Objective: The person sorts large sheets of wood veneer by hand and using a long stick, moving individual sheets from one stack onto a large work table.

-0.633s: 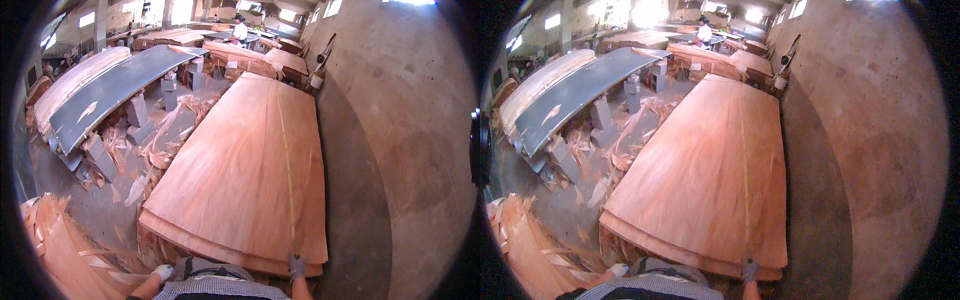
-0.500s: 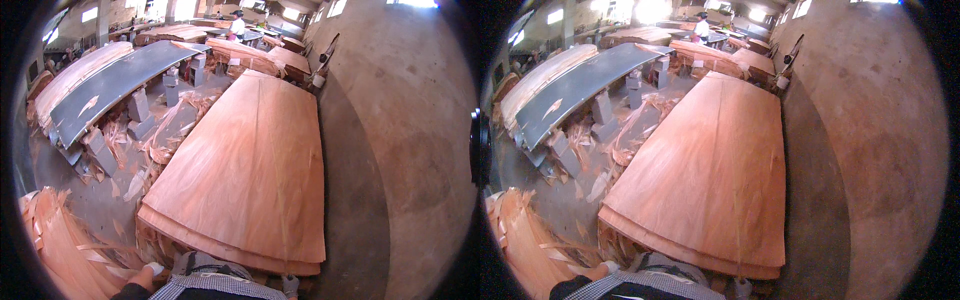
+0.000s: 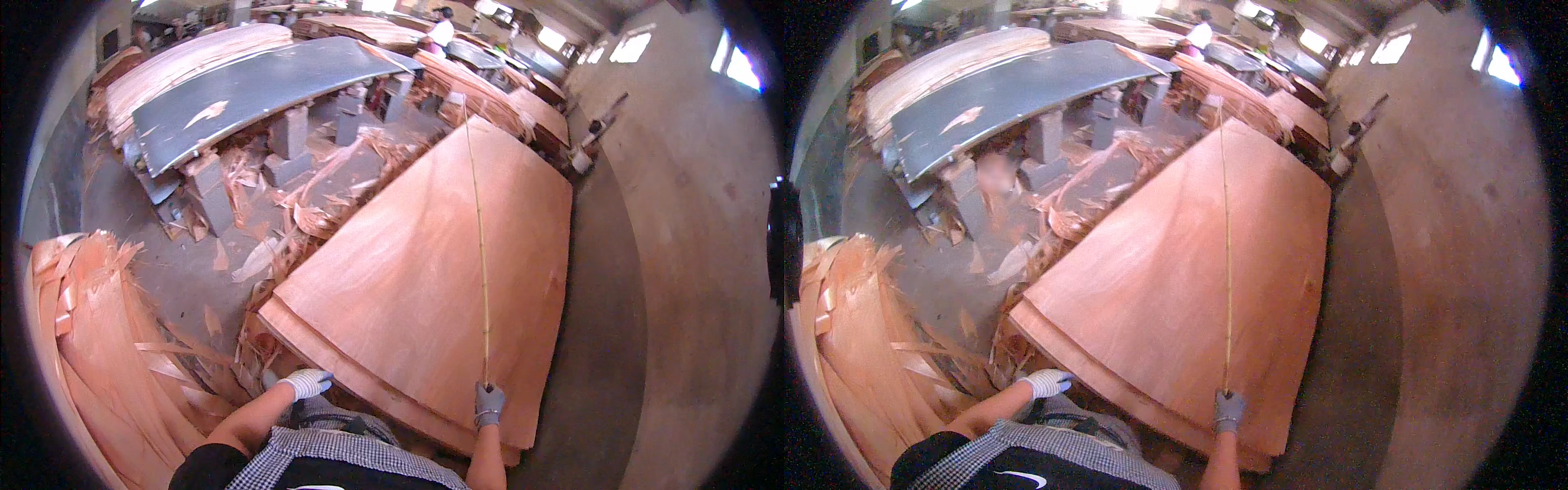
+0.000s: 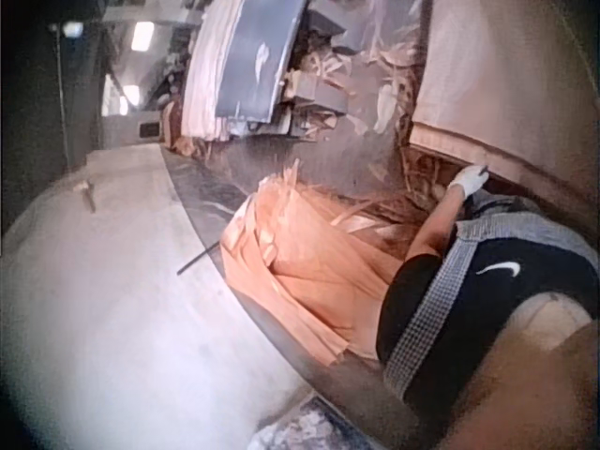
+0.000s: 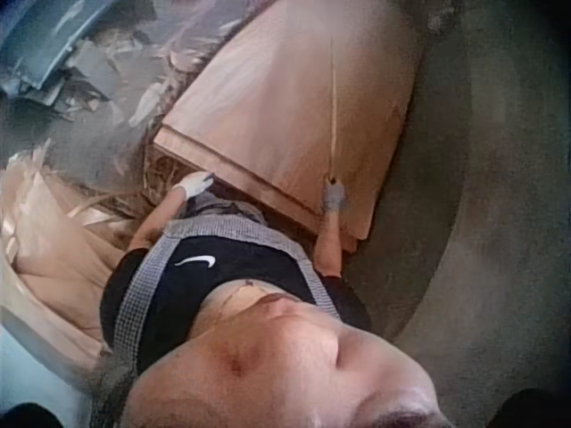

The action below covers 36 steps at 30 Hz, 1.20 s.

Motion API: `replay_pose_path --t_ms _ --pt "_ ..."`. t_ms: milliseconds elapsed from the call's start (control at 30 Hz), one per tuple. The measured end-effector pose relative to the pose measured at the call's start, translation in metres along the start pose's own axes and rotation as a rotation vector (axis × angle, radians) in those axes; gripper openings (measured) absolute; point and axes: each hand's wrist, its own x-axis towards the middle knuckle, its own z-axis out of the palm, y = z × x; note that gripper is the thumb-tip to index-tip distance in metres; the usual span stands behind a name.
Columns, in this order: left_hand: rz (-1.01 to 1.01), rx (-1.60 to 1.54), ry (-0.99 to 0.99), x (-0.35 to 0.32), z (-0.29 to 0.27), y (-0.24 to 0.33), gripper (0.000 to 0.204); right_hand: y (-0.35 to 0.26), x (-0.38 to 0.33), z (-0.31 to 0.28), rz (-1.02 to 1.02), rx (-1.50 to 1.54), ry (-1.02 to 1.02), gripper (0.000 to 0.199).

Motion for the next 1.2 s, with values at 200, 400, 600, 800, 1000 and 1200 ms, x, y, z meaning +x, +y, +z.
replay_pose_path --t_ms 200,400,600,800,1000,1200 --pt "-0.386 0.012 -0.022 -0.086 -0.038 -0.135 0.043 -0.091 -0.063 0.087 0.264 0.492 -0.14 0.022" --pt "-0.604 -0.046 -0.004 -0.196 -0.077 -0.268 0.044 -0.184 -0.122 0.196 0.111 0.288 -0.107 0.023" --pt "-0.614 -0.067 0.123 -0.235 -0.115 -0.345 0.045 -0.302 -0.145 0.236 0.231 0.461 -0.296 0.021" --pt "-0.532 -0.242 0.011 -0.216 -0.144 -0.384 0.042 -0.361 -0.133 0.276 0.242 0.43 -0.386 0.022" --pt "-0.484 -0.275 0.029 -0.217 -0.204 -0.45 0.042 -0.516 -0.058 0.383 0.304 0.696 -0.553 0.021" --pt "-0.555 -0.299 0.205 -0.196 -0.31 -0.541 0.045 -0.612 -0.023 0.528 0.267 0.982 -0.453 0.019"
